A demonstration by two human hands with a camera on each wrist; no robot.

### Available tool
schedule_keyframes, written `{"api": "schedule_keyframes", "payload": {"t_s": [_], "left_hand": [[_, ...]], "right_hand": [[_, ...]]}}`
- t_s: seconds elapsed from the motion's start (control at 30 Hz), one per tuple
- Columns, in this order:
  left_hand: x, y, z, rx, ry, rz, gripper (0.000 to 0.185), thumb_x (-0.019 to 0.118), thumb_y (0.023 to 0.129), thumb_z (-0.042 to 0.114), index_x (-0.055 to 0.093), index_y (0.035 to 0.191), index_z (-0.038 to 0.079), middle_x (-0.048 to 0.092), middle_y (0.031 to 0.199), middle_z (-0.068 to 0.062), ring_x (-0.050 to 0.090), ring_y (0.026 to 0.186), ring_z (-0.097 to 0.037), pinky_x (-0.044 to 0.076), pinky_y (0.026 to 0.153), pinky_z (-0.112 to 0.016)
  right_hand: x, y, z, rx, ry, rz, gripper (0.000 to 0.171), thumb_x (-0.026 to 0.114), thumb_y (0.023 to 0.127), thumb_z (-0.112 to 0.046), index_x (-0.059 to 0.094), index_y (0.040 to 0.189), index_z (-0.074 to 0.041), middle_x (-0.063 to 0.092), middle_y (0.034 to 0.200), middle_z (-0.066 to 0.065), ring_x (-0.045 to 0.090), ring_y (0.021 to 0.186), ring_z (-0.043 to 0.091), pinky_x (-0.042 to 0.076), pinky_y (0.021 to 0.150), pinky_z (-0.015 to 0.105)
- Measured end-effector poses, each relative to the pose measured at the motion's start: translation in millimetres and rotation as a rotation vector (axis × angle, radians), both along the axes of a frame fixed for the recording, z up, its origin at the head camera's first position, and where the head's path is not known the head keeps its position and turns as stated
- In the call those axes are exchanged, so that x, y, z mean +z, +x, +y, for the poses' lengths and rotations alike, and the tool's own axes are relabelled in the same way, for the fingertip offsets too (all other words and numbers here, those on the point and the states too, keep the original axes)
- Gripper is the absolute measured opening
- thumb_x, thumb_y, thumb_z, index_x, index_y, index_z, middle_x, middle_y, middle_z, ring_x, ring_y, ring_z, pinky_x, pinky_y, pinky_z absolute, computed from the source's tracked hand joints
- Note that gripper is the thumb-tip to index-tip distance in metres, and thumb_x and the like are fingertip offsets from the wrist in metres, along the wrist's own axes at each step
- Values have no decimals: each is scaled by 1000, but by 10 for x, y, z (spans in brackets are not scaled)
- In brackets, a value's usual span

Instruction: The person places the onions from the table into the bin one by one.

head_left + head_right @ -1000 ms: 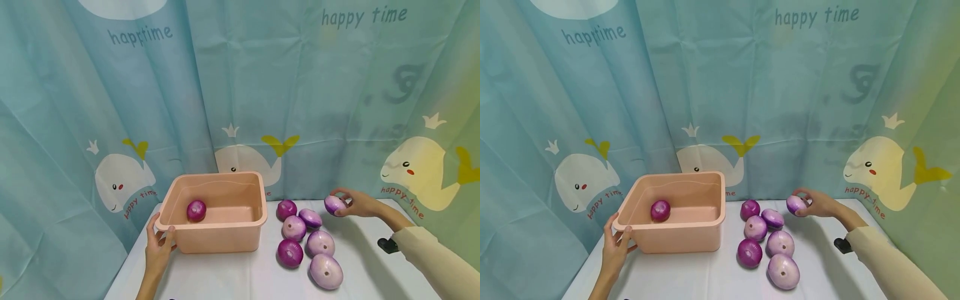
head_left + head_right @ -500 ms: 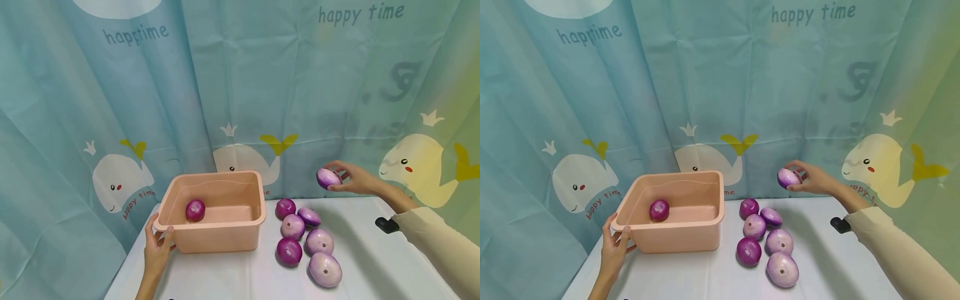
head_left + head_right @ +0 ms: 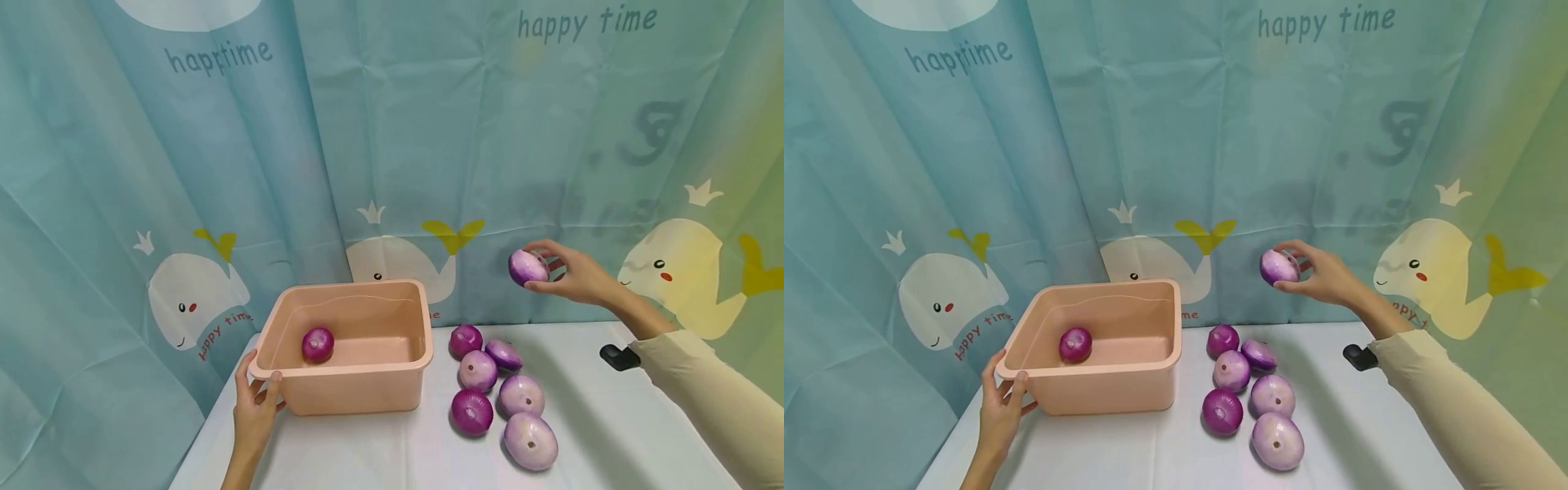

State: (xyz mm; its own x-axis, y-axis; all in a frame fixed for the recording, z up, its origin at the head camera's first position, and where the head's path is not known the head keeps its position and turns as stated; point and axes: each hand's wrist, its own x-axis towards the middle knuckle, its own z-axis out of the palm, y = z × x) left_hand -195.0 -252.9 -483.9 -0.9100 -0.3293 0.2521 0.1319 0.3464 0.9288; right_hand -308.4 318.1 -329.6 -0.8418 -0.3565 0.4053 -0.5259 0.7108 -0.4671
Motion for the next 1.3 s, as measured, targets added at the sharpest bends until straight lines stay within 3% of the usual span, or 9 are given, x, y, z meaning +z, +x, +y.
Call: {"api": "schedule_keyframes", "payload": {"t_s": [0.37, 0.57, 0.63, 0.77, 0.83, 0.9, 1.0, 1.13, 1.3], "left_hand": [[27, -16, 37, 0, 0, -14, 68, 56, 107, 33, 16, 163, 31, 40, 155, -28, 62, 115, -48, 63, 71, -38], [18, 13, 2, 10, 1, -20, 68, 56, 107, 33, 17, 163, 31, 43, 154, -28, 62, 95, 2, 61, 70, -31], [20, 28, -6, 19, -5, -18, 69, 56, 107, 32, 17, 163, 30, 43, 153, -28, 58, 91, 9, 60, 70, -29], [35, 43, -1, 37, -18, -21, 69, 56, 107, 31, 16, 163, 30, 43, 153, -29, 66, 104, -17, 61, 68, -30], [40, 41, 8, 34, -21, -19, 69, 55, 107, 31, 15, 163, 29, 42, 153, -30, 63, 111, -35, 62, 68, -33], [39, 36, 15, 24, -14, -12, 69, 55, 107, 30, 15, 163, 28, 42, 153, -31, 61, 114, -42, 62, 68, -34], [25, 22, 29, 27, -10, -15, 69, 56, 107, 31, 16, 163, 28, 44, 152, -30, 65, 106, -23, 62, 69, -33], [6, 9, 30, 38, -16, -21, 68, 56, 106, 33, 18, 163, 30, 45, 152, -29, 57, 90, 8, 62, 69, -31], [-8, 8, 20, 20, 0, 0, 67, 55, 107, 31, 18, 163, 30, 45, 151, -29, 56, 89, 11, 59, 69, -26]], "right_hand": [[55, -26, -107, -23, 53, -55, 64, 86, 85, -37, 56, 139, -22, 63, 133, 20, 68, 103, 31, 57, 80, 43], [137, -111, -422, 55, 78, -96, 64, 86, 85, -35, 57, 140, -22, 63, 133, 17, 67, 103, 31, 55, 78, 45], [147, -144, -568, 95, 72, -116, 63, 86, 85, -33, 57, 139, -22, 64, 132, 15, 66, 103, 32, 56, 79, 44], [173, -196, -891, 162, 87, -140, 62, 87, 84, -32, 58, 138, -23, 64, 129, 13, 67, 104, 32, 58, 82, 46], [203, -217, -1048, 189, 108, -155, 62, 87, 83, -32, 58, 137, -24, 65, 127, 12, 67, 103, 31, 58, 84, 47], [241, -231, -1204, 208, 132, -182, 61, 87, 83, -33, 58, 137, -25, 64, 126, 11, 67, 102, 28, 58, 83, 45], [283, -254, -1436, 253, 156, -228, 61, 86, 83, -33, 57, 137, -26, 64, 125, 10, 67, 97, 26, 58, 81, 39], [311, -292, -1774, 324, 160, -270, 60, 86, 84, -30, 56, 136, -25, 63, 126, 10, 66, 95, 25, 57, 79, 34], [280, -353, -2186, 395, 160, -266, 59, 87, 82, -26, 58, 133, -21, 62, 127, 9, 64, 102, 25, 55, 84, 32]]}}
